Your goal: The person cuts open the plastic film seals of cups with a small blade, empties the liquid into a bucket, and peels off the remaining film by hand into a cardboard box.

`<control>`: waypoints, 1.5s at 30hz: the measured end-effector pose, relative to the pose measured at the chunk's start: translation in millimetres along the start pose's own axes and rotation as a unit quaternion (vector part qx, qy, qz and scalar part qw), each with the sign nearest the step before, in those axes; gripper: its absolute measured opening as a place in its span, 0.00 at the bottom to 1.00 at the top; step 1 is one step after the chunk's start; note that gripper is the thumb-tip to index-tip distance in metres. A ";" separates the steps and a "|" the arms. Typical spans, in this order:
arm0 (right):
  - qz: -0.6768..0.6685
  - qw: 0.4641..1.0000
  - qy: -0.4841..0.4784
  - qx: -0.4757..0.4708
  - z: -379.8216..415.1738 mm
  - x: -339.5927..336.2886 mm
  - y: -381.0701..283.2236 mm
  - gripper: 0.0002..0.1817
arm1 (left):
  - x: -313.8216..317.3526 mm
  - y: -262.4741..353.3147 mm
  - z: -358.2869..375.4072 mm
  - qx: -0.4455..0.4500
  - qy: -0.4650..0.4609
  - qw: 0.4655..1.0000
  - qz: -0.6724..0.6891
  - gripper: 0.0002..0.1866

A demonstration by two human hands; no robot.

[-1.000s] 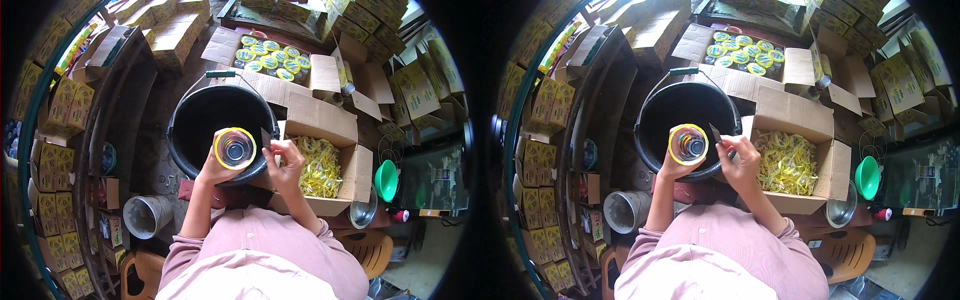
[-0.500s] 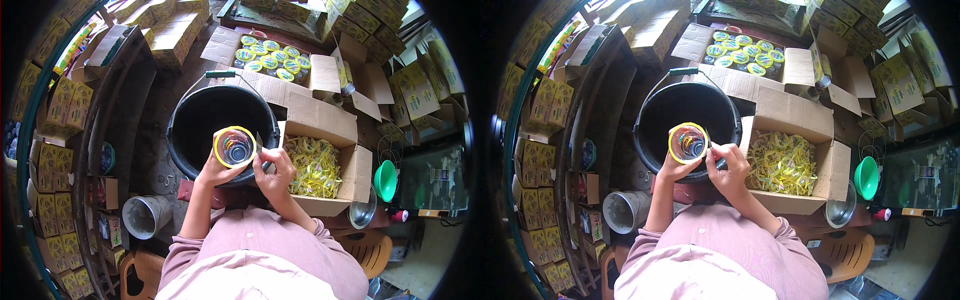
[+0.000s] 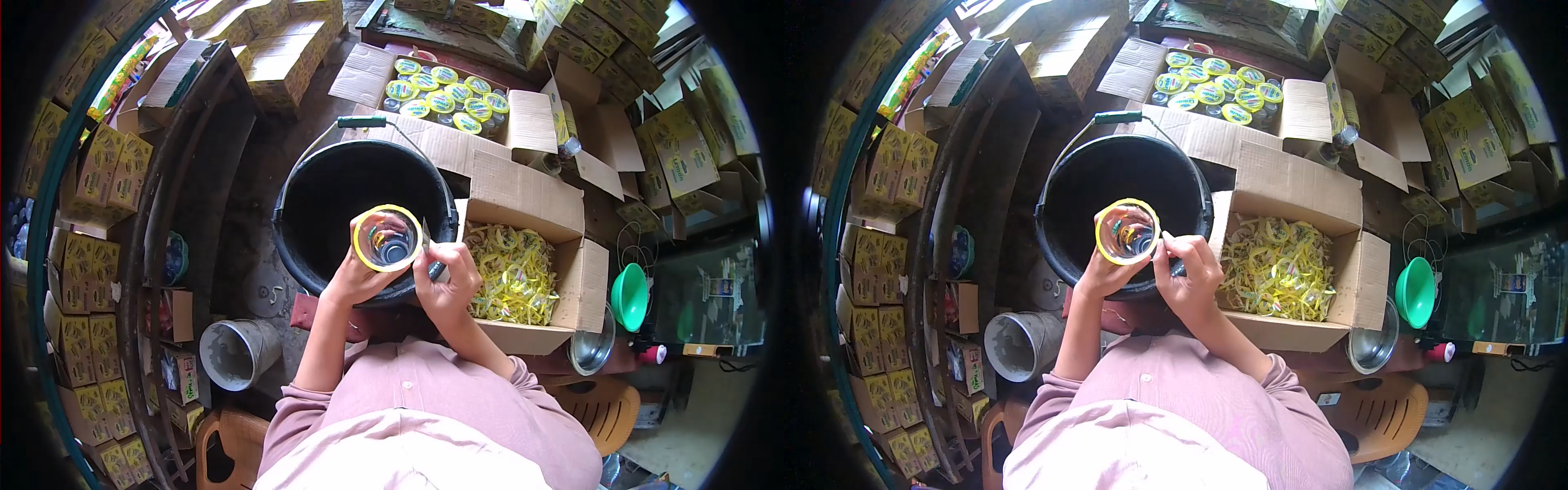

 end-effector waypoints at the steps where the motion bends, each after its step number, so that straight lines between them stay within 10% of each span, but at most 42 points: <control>1: 0.004 1.000 -0.001 -0.001 0.1 0.3 0.3 0.09 | 0.5 0.1 0.2 -0.003 0.001 1.000 0.003 0.39; 45: -0.013 1.000 -0.023 0.017 -3.9 -5.9 14.4 0.11 | -4.4 4.1 -1.1 -0.051 -0.040 0.998 0.019 0.34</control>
Point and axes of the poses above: each hand's wrist, its own z-axis away from the middle knuckle, its own x-axis out of the palm, y = z × x, the point moved 2 cm from there along -z, towards the middle knuckle, and after that the axes turned 9 degrees about -x, right-handed, at the moved point
